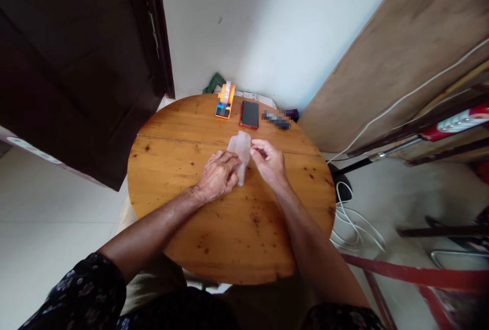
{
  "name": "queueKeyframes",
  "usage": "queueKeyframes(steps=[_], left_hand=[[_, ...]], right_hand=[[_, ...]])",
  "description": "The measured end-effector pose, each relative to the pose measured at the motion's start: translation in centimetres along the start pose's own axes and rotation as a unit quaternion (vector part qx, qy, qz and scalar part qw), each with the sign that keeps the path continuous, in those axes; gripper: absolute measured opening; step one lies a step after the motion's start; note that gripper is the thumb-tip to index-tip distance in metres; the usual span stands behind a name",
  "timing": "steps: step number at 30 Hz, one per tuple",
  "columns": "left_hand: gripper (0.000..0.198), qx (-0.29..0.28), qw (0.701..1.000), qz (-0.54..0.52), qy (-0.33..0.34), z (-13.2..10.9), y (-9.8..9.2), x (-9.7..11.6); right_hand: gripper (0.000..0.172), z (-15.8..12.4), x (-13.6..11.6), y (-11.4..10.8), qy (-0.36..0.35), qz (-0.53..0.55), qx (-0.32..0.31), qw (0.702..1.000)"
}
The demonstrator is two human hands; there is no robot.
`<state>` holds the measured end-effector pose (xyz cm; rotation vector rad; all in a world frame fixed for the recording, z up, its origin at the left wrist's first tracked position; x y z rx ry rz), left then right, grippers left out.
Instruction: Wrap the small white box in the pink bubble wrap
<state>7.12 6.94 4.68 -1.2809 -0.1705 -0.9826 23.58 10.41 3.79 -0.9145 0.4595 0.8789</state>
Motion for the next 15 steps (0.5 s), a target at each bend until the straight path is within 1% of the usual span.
queueKeyframes(steps=[2,4,5,7,11,15], left_hand=[[0.033,-0.003,1.000,0.000,-0.011,0.0,0.1,-0.2],[0.033,0.009,1.000,-0.005,-0.023,0.0,0.0,-0.5],[0.035,0.015,0.999,-0.009,-0.028,0.0,0.0,-0.7],[0.037,0.022,0.999,-0.017,-0.035,-0.1,0.1,-0.9],[0.037,0.017,0.999,-0.030,-0.038,-0.1,0.4,-0.9],[0.038,0.010,0.999,-0.027,-0.027,-0.1,0.3,-0.4]], right_hand=[[0.033,-0.3,2.4,-0.4,0.091,0.020,0.004,0.996],[0.038,-0.9,4.2,0.0,0.176,0.051,-0.011,0.983],[0.040,-1.1,4.6,0.5,0.202,0.070,-0.018,0.977],[0.040,-1.4,4.7,1.5,0.224,0.106,-0.026,0.968],[0.035,-1.5,3.4,3.3,0.230,0.171,-0.042,0.957],[0.032,-1.0,2.3,4.1,0.233,0.197,-0.056,0.951]])
Point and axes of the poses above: each hand's wrist, its own z-axis towards the middle knuckle, its own y-axis out of the palm, x = y × z, the point moved 9 cm from there along z, towards the middle knuckle, and after that the axes turned 15 degrees about -y, right-handed, at the moved point
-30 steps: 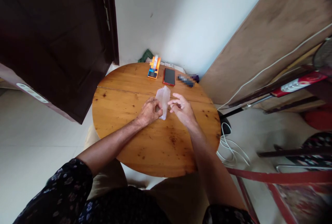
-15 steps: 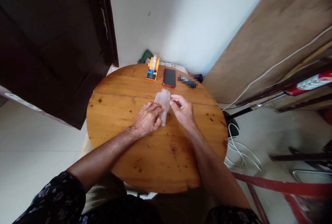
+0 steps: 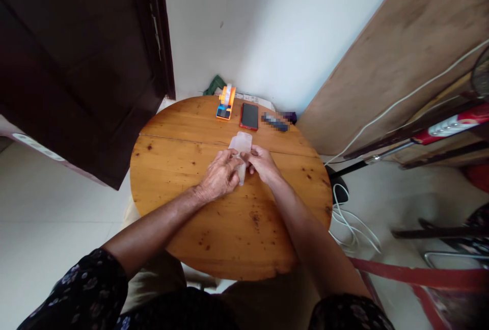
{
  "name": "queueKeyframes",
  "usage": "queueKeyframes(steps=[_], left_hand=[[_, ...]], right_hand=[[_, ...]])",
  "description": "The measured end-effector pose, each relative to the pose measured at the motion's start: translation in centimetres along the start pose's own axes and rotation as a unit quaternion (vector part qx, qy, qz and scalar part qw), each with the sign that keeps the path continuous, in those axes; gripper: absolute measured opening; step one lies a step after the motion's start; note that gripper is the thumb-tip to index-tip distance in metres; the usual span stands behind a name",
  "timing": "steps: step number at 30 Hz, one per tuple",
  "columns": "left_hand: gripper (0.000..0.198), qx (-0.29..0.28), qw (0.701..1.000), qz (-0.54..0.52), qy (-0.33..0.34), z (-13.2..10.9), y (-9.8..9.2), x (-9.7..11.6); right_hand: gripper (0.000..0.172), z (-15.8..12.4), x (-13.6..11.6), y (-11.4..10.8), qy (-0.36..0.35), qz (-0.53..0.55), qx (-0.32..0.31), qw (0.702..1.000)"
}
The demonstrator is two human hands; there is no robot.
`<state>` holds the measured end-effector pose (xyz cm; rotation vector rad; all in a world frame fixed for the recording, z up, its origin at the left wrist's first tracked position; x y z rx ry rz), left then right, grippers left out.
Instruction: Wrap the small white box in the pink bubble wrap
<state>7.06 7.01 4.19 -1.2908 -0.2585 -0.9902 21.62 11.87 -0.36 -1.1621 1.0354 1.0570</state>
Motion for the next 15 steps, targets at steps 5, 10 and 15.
queueKeyframes(steps=[5,10,15], left_hand=[[0.048,-0.015,0.999,0.026,0.019,0.1,-0.2,0.8],[0.043,-0.037,0.999,0.022,0.003,0.3,0.2,0.2],[0.034,-0.023,0.999,-0.016,-0.018,0.7,0.2,-0.8]], right_hand=[[0.031,0.7,0.0,0.7,0.026,-0.038,-0.024,0.999],[0.029,1.0,0.6,0.7,0.011,-0.045,-0.007,0.999],[0.023,1.1,-0.8,0.4,-0.110,-0.051,0.006,0.993]])
Point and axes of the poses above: each hand's wrist, its own z-axis towards the middle knuckle, its own y-axis out of the palm, x = y × z, the point moved 9 cm from there along z, towards the middle knuckle, and after that the axes turned 15 degrees about -y, right-handed, at the moved point
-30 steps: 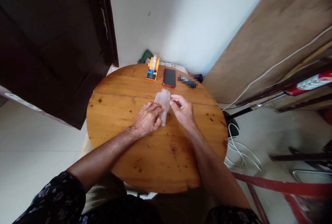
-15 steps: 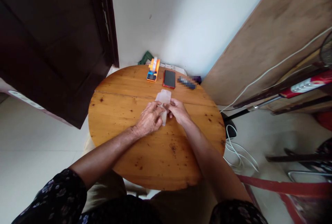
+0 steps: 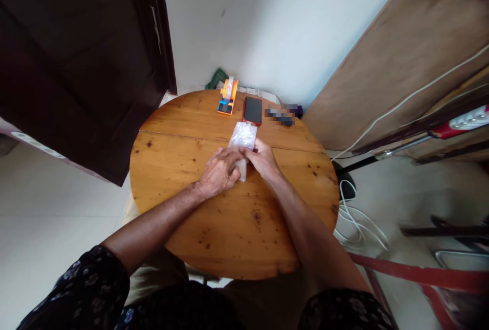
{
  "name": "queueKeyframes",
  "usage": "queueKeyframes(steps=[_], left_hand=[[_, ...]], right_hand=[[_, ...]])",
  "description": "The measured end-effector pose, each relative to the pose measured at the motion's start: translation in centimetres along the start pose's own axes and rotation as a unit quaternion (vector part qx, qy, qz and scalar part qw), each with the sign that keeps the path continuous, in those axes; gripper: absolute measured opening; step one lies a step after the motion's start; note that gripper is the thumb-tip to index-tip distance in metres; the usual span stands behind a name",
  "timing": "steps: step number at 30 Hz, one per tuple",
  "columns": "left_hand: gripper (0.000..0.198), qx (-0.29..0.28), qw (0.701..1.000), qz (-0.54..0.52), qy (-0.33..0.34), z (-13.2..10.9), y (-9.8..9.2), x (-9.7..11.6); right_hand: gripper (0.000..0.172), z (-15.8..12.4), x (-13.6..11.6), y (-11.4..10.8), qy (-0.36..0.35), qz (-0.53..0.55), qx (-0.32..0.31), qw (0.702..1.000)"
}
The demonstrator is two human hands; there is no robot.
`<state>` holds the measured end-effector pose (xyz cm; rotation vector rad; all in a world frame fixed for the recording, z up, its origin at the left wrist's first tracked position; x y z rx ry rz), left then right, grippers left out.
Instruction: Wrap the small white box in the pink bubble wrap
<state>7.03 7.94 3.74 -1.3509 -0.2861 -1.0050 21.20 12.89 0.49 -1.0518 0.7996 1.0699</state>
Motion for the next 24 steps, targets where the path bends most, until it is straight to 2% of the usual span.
queueKeyframes(steps=[3,7,11,13,15,17,20,22,24], left_hand=[[0.034,0.013,1.000,-0.012,-0.010,0.0,-0.2,-0.1],[0.032,0.068,0.996,0.020,-0.058,-0.2,-1.3,-0.6],[0.055,0.124,0.984,-0.002,-0.125,-0.2,-2.1,-2.0],[0.072,0.116,0.982,-0.041,-0.141,0.1,-1.8,-2.7],[0.078,0.085,0.983,-0.079,-0.140,0.6,-1.1,-3.1],[0.064,0.043,0.985,-0.112,-0.120,1.0,-0.3,-3.1],[0.028,-0.015,0.981,-0.169,-0.094,1.3,0.4,-2.9],[0.017,-0.049,0.975,-0.197,-0.091,1.2,0.7,-2.8],[0.014,-0.063,0.974,-0.201,-0.080,1.0,0.6,-2.6]], right_hand=[[0.020,0.1,-1.1,-0.3,-0.030,-0.052,-0.016,0.998],[0.017,-0.2,-3.3,0.5,-0.059,-0.058,-0.096,0.992],[0.021,-1.6,-5.6,0.9,-0.102,-0.090,-0.153,0.979],[0.020,-2.4,-6.5,0.7,-0.125,-0.133,-0.159,0.970],[0.017,-3.3,-7.3,0.6,-0.151,-0.169,-0.160,0.961],[0.015,-4.3,-7.8,0.5,-0.181,-0.178,-0.161,0.954],[0.017,-6.0,-8.1,0.6,-0.230,-0.189,-0.159,0.941],[0.029,-7.1,-7.9,0.8,-0.259,-0.217,-0.154,0.928],[0.039,-7.8,-7.5,1.1,-0.280,-0.247,-0.144,0.917]])
Point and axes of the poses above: each hand's wrist, its own z-axis towards the middle knuckle, its own y-axis out of the palm, x = y × z, the point moved 9 cm from there along z, towards the middle knuckle, and after that the axes turned 15 degrees about -y, right-handed, at the moved point
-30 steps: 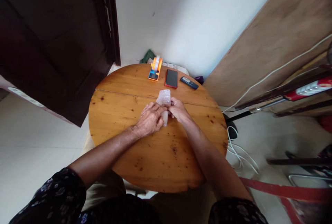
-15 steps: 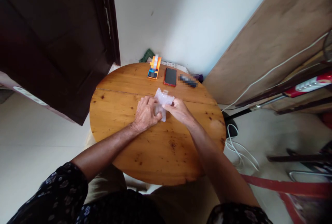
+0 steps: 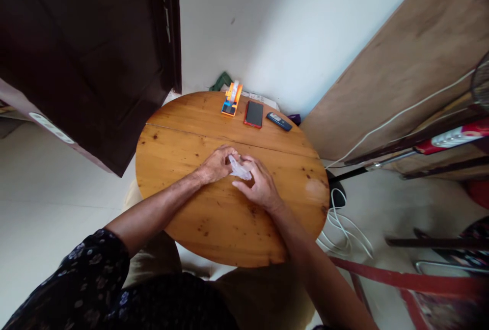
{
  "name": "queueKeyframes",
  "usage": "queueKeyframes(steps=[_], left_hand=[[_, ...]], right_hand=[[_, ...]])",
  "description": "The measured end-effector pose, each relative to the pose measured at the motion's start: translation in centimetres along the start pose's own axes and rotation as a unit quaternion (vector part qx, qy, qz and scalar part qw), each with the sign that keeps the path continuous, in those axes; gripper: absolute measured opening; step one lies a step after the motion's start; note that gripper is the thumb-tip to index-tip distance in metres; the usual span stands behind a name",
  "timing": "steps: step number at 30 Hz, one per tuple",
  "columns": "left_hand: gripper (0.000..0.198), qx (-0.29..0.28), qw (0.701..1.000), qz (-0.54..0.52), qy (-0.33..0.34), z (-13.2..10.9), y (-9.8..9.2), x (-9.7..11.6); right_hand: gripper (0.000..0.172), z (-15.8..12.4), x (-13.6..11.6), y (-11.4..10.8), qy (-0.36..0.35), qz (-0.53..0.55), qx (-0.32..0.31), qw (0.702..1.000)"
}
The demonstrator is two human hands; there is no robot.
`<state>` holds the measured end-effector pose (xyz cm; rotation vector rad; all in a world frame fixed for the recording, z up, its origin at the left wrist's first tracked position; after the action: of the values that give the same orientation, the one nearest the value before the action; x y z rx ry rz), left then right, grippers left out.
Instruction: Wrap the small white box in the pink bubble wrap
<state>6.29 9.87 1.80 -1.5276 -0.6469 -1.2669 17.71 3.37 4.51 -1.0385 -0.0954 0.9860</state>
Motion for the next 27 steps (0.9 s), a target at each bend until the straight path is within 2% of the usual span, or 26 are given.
queueKeyframes(steps=[4,8,10,12,14,16,20,24,27], left_hand=[[0.018,0.001,0.997,0.061,0.040,-1.1,-0.7,1.3],[0.040,-0.046,0.988,0.125,0.072,-1.9,-0.3,2.1],[0.042,-0.036,0.986,0.138,0.082,-1.9,-0.2,2.1],[0.035,-0.009,0.988,0.130,0.086,-1.8,-0.4,2.0],[0.031,0.012,0.993,0.103,0.065,-1.6,-0.6,1.7],[0.034,0.018,0.998,0.065,0.011,-1.4,-0.8,1.1],[0.035,0.005,0.996,0.023,-0.081,-1.3,-0.5,0.2],[0.036,-0.001,0.995,-0.003,-0.099,-0.9,0.0,-0.2],[0.033,0.003,0.994,-0.044,-0.103,-0.5,0.0,-0.6]], right_hand=[[0.028,-0.5,0.4,0.8,0.009,-0.034,0.007,0.999],[0.024,-0.3,1.1,0.9,0.021,-0.023,0.017,0.999],[0.024,-0.1,1.2,0.6,0.022,-0.012,0.034,0.999],[0.024,-0.1,1.2,0.4,0.026,0.007,0.052,0.998],[0.022,-0.1,1.5,0.1,0.046,0.041,0.071,0.996],[0.023,-0.4,2.2,0.2,0.093,0.094,0.082,0.988],[0.034,-0.9,3.3,0.9,0.174,0.158,0.058,0.970],[0.035,-1.0,3.3,0.2,0.196,0.127,0.063,0.970],[0.043,-0.9,2.9,0.6,0.193,0.185,0.048,0.962]])
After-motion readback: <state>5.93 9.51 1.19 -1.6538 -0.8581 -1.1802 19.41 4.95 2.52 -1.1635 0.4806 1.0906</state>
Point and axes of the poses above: each hand's wrist, its own z-axis towards the middle knuckle, its own y-axis out of the palm, x = y × z, the point moved 9 cm from there along z, towards the middle knuckle, and after that the axes turned 15 degrees about -y, right-handed, at the moved point
